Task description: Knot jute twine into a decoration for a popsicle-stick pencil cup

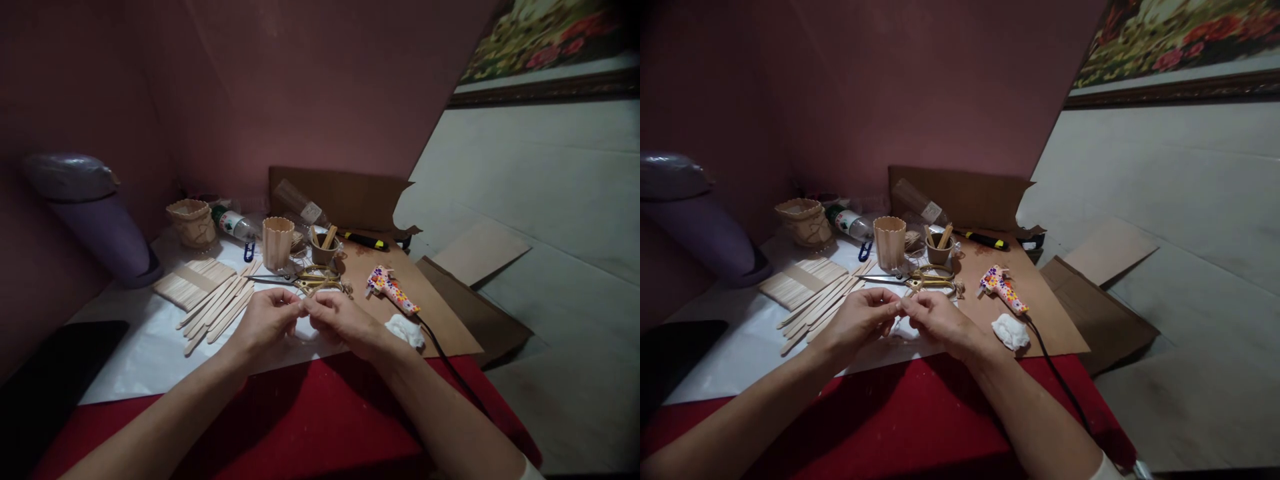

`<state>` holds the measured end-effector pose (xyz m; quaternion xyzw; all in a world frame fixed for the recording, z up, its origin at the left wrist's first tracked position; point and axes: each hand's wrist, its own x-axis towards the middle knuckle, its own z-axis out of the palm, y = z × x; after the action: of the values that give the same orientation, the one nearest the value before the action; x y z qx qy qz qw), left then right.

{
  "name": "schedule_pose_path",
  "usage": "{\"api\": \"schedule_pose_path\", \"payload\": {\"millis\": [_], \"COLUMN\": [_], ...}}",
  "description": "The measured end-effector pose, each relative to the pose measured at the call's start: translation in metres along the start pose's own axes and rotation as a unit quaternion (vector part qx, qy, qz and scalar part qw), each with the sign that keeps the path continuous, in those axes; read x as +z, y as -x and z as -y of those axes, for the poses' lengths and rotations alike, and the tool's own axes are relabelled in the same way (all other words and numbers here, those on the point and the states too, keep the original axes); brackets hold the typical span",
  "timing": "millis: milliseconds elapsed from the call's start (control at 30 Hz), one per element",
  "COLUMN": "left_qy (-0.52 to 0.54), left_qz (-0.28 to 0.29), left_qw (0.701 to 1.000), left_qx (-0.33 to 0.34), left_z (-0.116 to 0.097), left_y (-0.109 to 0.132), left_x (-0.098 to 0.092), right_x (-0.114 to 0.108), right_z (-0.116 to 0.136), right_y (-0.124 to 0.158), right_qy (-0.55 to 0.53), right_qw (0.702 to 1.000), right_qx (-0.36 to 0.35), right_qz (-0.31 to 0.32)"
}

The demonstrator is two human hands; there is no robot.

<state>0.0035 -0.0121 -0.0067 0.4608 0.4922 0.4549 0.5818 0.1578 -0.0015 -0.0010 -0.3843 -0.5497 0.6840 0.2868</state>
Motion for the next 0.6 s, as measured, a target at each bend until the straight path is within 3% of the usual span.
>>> {"api": "schedule_pose_path", "payload": {"millis": [167, 300, 433, 600], "left_qy": [-0.027, -0.117, -0.270, -0.399], "left_qz": [0.029, 0.014, -0.073, -0.114], "left_qw": [0.999, 0.988, 0.939, 0.880], "left_qx": [0.000, 0.096, 0.199, 0.232], "left_z": [-0.004, 0.000, 0.005, -0.002], "left_y": [0.004, 0.001, 0.000, 0.003], "left_x": [0.001, -0.002, -0.008, -0.011], "right_x": [-0.003, -0.004, -0.004, -0.004], "right_z": [0.004, 0.004, 0.000, -0.002], "right_y": [0.001, -0.001, -0.003, -0.007], "right_qy": [0.042, 0.024, 0.031, 0.051], "right_qw": [0.999, 0.999, 0.999, 0.995], "right_qx": [0.009, 0.026, 0.007, -0.013], "right_qz": [0.013, -0.007, -0.039, -0.088]}}
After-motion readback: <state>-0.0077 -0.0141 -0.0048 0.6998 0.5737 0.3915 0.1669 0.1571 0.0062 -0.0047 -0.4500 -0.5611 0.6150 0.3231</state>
